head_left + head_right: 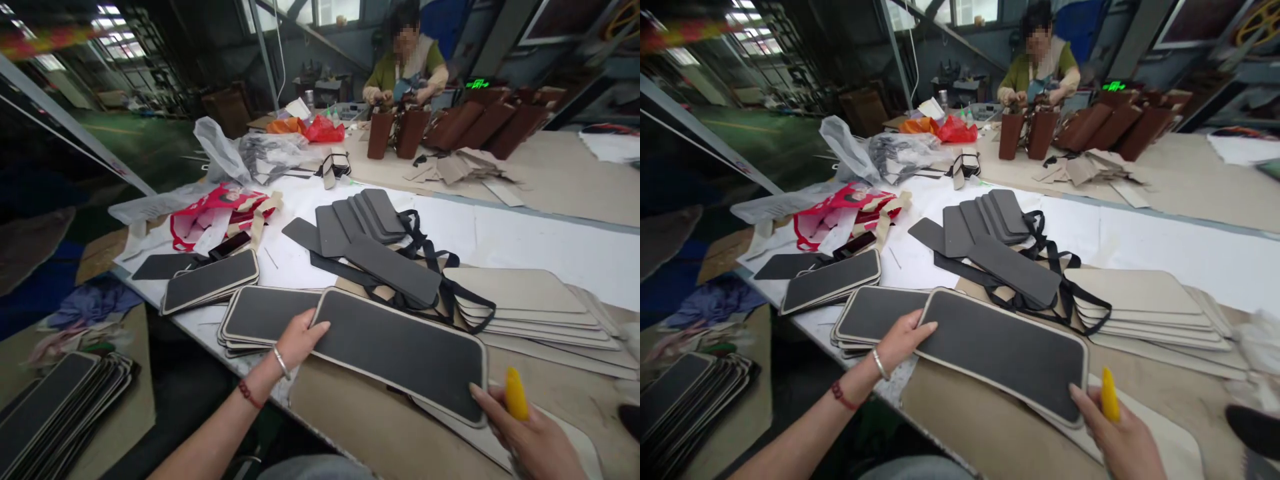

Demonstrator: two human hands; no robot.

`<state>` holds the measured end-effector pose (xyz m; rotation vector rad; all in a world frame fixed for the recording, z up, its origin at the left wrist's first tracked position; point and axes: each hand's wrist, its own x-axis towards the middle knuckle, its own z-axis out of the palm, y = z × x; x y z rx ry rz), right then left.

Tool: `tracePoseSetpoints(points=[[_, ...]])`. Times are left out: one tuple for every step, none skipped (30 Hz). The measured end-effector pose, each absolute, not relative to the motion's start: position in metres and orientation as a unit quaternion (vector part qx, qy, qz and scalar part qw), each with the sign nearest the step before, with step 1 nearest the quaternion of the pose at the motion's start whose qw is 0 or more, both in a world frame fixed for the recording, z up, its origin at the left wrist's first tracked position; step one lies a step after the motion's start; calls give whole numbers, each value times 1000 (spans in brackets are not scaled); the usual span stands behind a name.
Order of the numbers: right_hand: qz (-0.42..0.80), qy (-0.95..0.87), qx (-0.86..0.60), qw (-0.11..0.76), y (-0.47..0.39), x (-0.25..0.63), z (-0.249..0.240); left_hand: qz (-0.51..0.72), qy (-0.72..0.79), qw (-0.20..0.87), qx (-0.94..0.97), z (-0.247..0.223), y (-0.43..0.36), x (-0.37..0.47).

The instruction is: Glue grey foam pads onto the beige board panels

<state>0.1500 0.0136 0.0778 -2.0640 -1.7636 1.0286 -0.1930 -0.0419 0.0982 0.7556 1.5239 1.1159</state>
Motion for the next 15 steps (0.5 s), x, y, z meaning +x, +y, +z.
tracePoseSetpoints(points=[[382, -597, -696, 116, 17, 119, 84, 467, 652, 511, 310, 103, -51, -217], [407, -598, -679, 126, 20, 89, 89, 464, 668, 497, 304, 107, -59, -240], [430, -598, -664, 129, 23, 60, 93, 462, 685, 480, 294, 110, -68, -262], [445, -597, -654, 133, 26, 33, 96, 460, 702, 464, 284, 111, -76, -283], [459, -599, -642, 136, 29, 10, 97, 458, 716, 450, 275, 111, -84, -301], [470, -602, -631, 134, 31, -10, 97, 458, 726, 437, 268, 110, -90, -317], [475, -608, -623, 128, 32, -27, 95, 457, 733, 428, 265, 107, -95, -330], [474, -616, -618, 117, 33, -39, 93, 456, 737, 423, 264, 103, -99, -341], [466, -626, -616, 104, 34, -48, 89, 453, 740, 420, 266, 98, -101, -349], [453, -636, -618, 90, 34, -54, 84, 449, 743, 417, 270, 92, -103, -355], [439, -644, -622, 76, 34, -58, 80, 445, 745, 415, 274, 87, -104, -360], [426, -649, -627, 65, 33, -60, 75, 439, 747, 414, 279, 82, -104, -363], [418, -652, -631, 58, 33, -61, 72, 433, 748, 414, 286, 79, -105, -366], [413, -652, -634, 52, 32, -61, 68, 426, 749, 414, 294, 76, -105, -369], [411, -651, -637, 49, 30, -62, 66, 418, 749, 416, 304, 74, -106, -372]])
